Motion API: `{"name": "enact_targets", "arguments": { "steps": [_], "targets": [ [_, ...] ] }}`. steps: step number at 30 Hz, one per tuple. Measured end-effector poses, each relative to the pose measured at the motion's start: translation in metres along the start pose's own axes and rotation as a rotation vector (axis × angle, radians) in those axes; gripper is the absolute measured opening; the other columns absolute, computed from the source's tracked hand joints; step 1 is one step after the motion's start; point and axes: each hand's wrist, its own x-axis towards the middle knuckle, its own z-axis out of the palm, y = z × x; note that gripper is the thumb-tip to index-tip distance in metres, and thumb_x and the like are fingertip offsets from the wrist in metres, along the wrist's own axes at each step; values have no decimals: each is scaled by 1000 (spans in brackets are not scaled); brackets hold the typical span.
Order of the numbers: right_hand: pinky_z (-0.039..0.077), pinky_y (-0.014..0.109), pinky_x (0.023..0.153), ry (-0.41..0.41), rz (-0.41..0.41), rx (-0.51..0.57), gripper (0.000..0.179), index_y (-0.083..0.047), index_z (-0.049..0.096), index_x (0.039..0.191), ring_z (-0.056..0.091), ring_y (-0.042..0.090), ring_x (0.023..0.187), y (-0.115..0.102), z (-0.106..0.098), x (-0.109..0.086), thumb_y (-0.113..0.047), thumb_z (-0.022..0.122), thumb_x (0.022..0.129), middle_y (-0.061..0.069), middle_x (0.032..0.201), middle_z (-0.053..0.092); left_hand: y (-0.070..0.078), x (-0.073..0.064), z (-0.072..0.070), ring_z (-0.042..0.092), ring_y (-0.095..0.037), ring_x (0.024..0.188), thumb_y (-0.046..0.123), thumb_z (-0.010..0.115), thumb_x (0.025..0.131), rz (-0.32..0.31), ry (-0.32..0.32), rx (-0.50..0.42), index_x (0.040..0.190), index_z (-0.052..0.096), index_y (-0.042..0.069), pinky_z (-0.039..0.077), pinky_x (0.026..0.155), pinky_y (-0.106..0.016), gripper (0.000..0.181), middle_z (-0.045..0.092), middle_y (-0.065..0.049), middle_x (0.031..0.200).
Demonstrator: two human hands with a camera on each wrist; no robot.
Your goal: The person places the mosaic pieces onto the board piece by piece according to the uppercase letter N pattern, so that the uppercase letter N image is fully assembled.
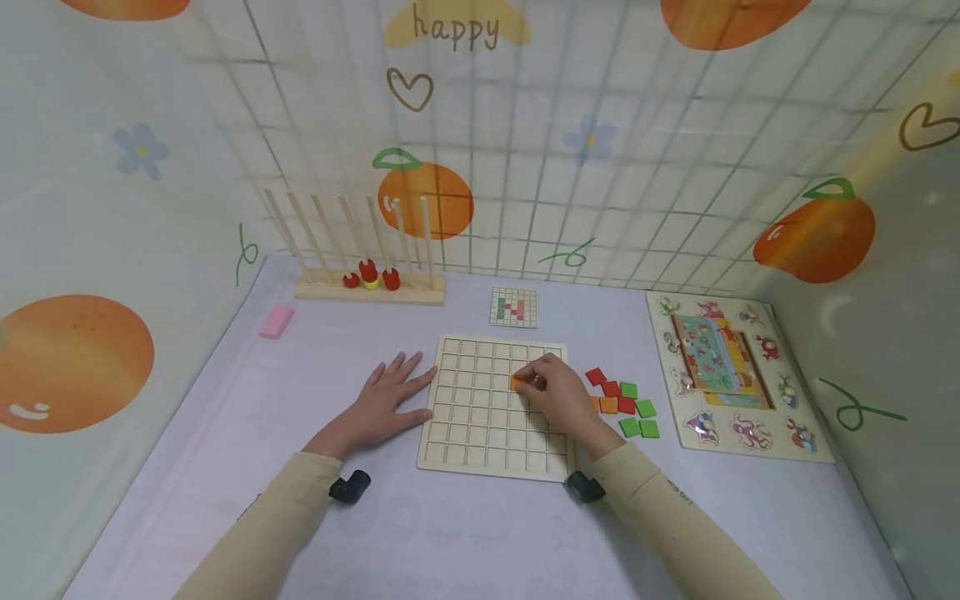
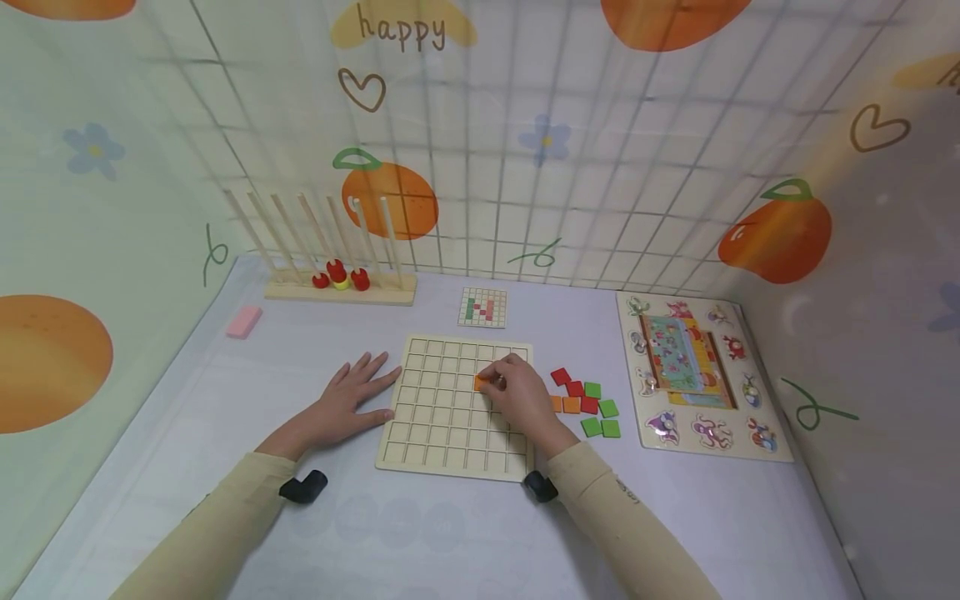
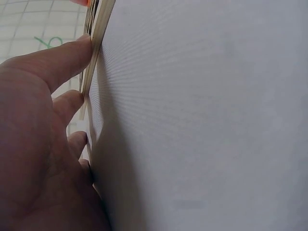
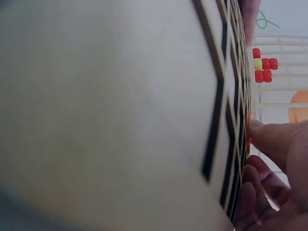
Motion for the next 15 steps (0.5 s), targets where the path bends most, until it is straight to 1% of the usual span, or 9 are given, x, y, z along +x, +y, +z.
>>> {"name": "enact_targets", "arguments": {
  "steps": [8,15],
  "targets": [
    [50,29,73,2,-3,2,15,-18,77,108,54,17,87,0,1,0,-22,77,93,-4,100,60,-2,0,1,2,-34,157,51,64,97,-17,-12,-1,160,34,26,-1,124,-56,74,15,-8,170],
    [49,30,73,16,-5,13,19,-17,75,111,54,17,86,0,0,-2,-22,77,93,-3,94,59,-1,0,1,1,-32,157,53,63,97,-22,-17,-13,160,34,27,-2,124,-54,74,14,-5,171]
  ]
}}
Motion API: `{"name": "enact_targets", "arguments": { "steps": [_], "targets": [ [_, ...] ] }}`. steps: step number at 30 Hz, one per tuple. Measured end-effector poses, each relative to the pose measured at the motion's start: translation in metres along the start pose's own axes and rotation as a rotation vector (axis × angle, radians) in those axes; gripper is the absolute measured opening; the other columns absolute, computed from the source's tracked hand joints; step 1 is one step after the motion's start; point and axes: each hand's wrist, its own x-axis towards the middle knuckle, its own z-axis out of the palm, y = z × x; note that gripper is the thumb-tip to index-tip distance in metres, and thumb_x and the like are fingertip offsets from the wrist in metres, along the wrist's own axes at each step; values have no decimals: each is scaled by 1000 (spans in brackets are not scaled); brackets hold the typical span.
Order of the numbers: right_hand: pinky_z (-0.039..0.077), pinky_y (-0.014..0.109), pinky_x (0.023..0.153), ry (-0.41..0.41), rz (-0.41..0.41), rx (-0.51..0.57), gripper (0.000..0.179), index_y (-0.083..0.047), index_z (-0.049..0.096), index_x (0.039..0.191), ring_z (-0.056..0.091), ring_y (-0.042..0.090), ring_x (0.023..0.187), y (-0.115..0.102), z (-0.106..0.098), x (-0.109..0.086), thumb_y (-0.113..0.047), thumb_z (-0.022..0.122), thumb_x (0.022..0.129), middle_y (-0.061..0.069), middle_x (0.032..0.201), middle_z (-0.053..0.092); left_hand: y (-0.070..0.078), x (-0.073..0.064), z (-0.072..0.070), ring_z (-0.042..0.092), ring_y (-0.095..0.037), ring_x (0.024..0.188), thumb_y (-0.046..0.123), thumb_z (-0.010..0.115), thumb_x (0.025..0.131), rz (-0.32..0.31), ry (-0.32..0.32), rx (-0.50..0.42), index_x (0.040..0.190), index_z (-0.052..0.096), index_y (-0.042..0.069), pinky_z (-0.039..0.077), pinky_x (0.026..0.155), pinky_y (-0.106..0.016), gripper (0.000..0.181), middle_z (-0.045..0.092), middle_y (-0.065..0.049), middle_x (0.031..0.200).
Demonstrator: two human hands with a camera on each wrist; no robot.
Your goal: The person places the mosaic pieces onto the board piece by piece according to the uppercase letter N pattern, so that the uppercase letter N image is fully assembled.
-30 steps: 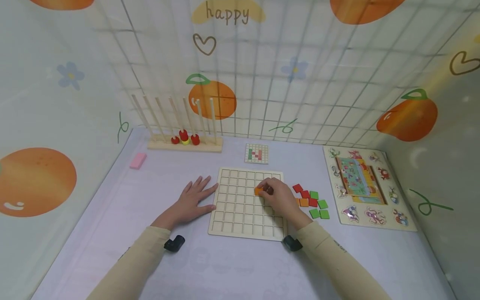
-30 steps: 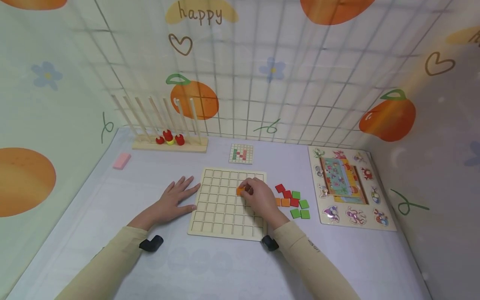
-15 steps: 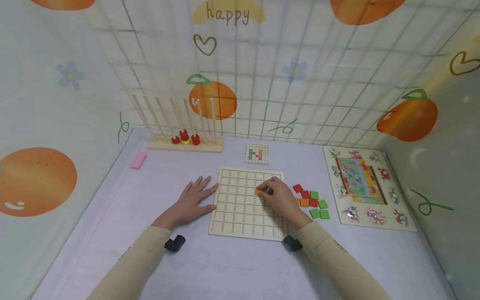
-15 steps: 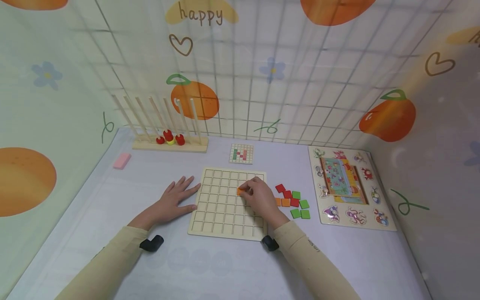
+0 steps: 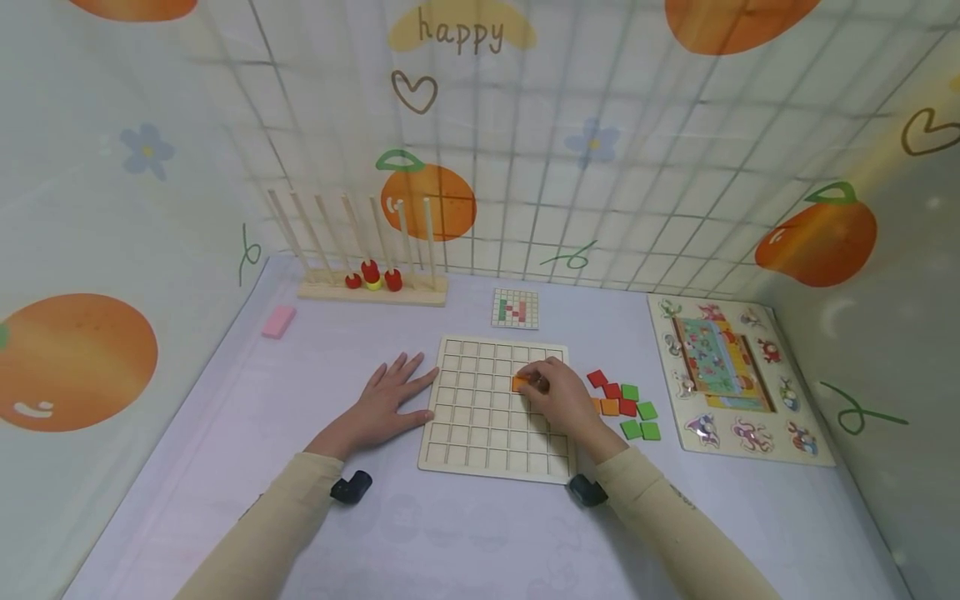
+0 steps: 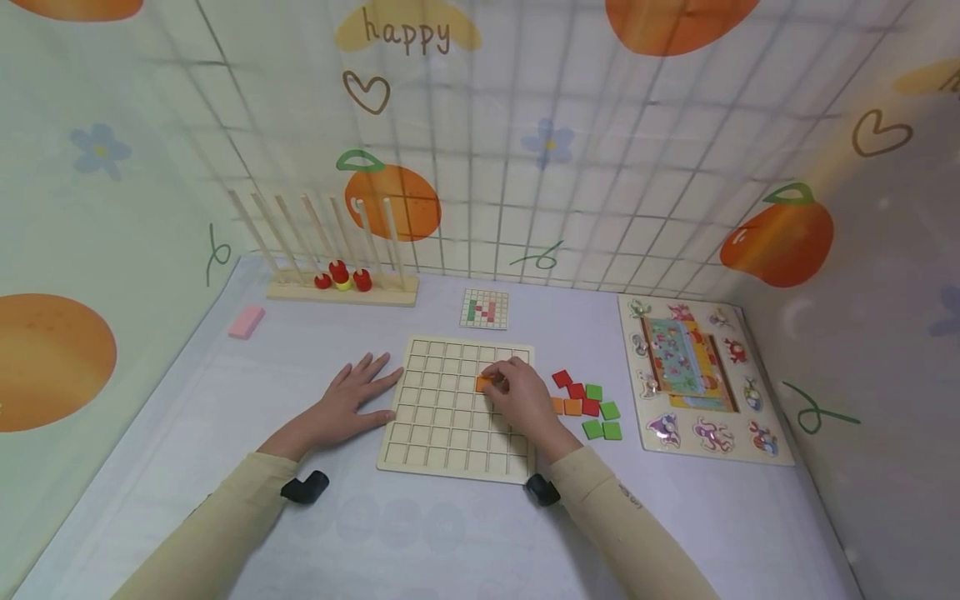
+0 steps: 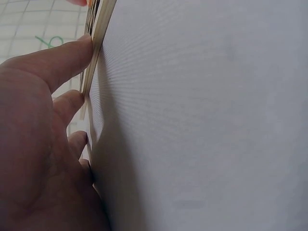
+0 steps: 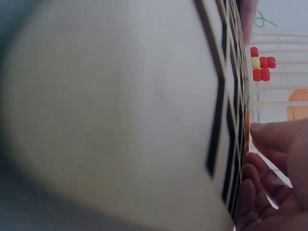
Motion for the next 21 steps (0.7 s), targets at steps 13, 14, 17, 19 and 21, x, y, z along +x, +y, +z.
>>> {"name": "enact_targets", "arguments": {
  "steps": [13,14,17,19,21],
  "targets": [
    [53,30,77,13,7,38,19,-17,73,114,58,17,88,1,-4,-8,-21,73,95,-3,99,62,-1,0,2,0,-31,157,53,62,97,-5,2,4,160,34,28,-3,125,-52,74,12,-3,171],
    [53,30,77,15,12,38,19,-17,73,114,58,17,88,2,-4,-9,-21,73,95,-3,99,62,-1,0,2,0,-31,157,53,62,97,-5,2,3,160,34,28,-3,125,-53,74,12,-3,171],
    [54,30,77,20,34,41,20,-19,73,116,58,17,88,2,-6,-11,-22,73,95,-3,99,62,-1,0,2,1,-32,157,53,62,97,-2,2,3,160,34,28,-3,125,-53,74,13,-4,171],
    [55,29,77,22,51,47,21,-19,73,116,58,17,89,3,-8,-13,-22,73,96,-3,99,61,-1,0,2,1,-32,157,53,62,97,-1,3,2,160,33,28,-3,125,-53,74,13,-4,171],
    [55,30,78,21,64,60,22,-19,72,117,58,18,89,4,-10,-15,-23,74,95,-2,100,61,-1,0,2,1,-32,157,53,62,97,0,3,1,160,34,28,-3,125,-53,74,13,-4,171]
  ]
}}
